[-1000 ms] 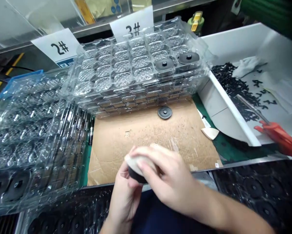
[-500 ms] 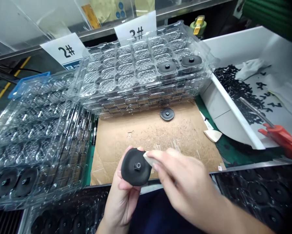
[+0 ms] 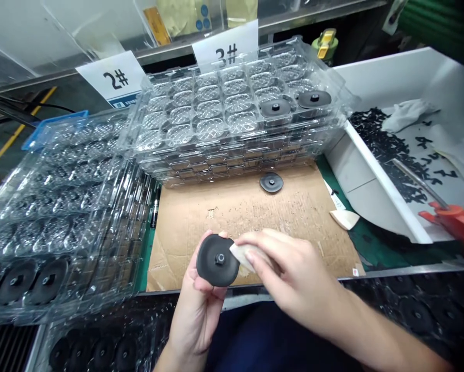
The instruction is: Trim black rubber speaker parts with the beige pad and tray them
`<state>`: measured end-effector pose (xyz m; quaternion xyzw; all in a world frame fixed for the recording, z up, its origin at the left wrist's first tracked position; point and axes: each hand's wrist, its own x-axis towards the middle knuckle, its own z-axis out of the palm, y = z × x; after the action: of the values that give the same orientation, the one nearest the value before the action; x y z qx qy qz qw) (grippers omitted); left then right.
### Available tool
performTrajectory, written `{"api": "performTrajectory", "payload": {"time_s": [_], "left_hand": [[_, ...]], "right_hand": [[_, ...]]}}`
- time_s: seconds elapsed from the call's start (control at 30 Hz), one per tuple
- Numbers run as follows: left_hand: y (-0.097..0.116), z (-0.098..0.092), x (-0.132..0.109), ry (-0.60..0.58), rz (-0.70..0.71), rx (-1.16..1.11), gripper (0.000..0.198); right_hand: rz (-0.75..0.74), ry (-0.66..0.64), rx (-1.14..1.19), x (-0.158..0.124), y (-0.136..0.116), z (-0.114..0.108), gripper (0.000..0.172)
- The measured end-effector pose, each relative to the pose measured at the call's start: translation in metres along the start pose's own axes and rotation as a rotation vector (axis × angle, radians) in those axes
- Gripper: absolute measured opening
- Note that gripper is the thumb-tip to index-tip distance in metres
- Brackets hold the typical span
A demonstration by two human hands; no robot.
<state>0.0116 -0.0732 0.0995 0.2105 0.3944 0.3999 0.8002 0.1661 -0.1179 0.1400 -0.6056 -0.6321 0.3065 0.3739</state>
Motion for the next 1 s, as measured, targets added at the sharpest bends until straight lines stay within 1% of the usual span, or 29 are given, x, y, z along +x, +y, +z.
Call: {"api": "performTrajectory", "payload": {"time_s": [0.07,0.13,0.17,0.27,0.33,0.4,0.43,0.47,0.53,0.6,0.7,0.77,0.83,0.87,0.93,1.0], "left_hand": [[0.000,-0.003,0.000,0.011,-0.023,0.005,0.048],[0.001,-0.006,0.001,-0.003,-0.041,0.006,0.053],[0.000,-0.007,0.001,-0.008,-0.036,0.005,0.057],[-0.001,-0.011,0.003,-0.008,-0.004,-0.010,0.063],[-0.002,-0.012,0.004,-0.020,-0.033,-0.043,0.062],[-0.002,-0.013,0.007,-0.037,-0.055,-0.082,0.059],[-0.001,-0.013,0.008,-0.033,-0.053,-0.100,0.057],[-0.001,-0.013,0.010,-0.018,-0.049,-0.118,0.053],[0.001,-0.013,0.012,0.023,-0.053,-0.155,0.047],[0.003,-0.014,0.014,0.051,-0.088,-0.190,0.044],[0.006,-0.016,0.015,0.033,-0.118,-0.203,0.048],[0.006,-0.016,0.014,0.007,-0.120,-0.201,0.050],[0.006,-0.015,0.014,-0.019,-0.122,-0.179,0.048],[0.005,-0.014,0.014,-0.030,-0.127,-0.161,0.047],[0.004,-0.012,0.013,-0.050,-0.126,-0.127,0.047],[0.002,-0.010,0.011,-0.055,-0.116,-0.106,0.046]], "right_hand": [[-0.053,-0.012,-0.016,0.002,0.001,0.001,0.024],[-0.083,-0.075,0.045,0.003,0.001,0.003,0.023],[-0.068,-0.086,0.075,0.004,0.001,0.003,0.022],[0.036,-0.047,0.065,0.006,0.000,0.006,0.020],[0.005,-0.054,0.065,0.008,0.000,0.009,0.022],[-0.042,-0.092,0.124,0.011,0.005,0.012,0.023],[-0.038,-0.080,0.143,0.014,0.011,0.014,0.022],[-0.003,-0.040,0.140,0.016,0.019,0.016,0.021],[0.104,0.071,0.079,0.017,0.042,0.021,0.020],[0.171,0.136,0.019,0.012,0.066,0.030,0.021],[0.166,0.087,0.003,-0.006,0.093,0.049,0.023],[0.147,0.038,0.003,-0.016,0.101,0.057,0.022],[0.144,0.014,0.007,-0.018,0.098,0.057,0.021],[0.151,0.015,0.007,-0.016,0.092,0.053,0.021],[0.160,0.059,0.024,-0.007,0.071,0.040,0.022],[0.100,0.137,0.077,0.003,0.043,0.026,0.026]]}}
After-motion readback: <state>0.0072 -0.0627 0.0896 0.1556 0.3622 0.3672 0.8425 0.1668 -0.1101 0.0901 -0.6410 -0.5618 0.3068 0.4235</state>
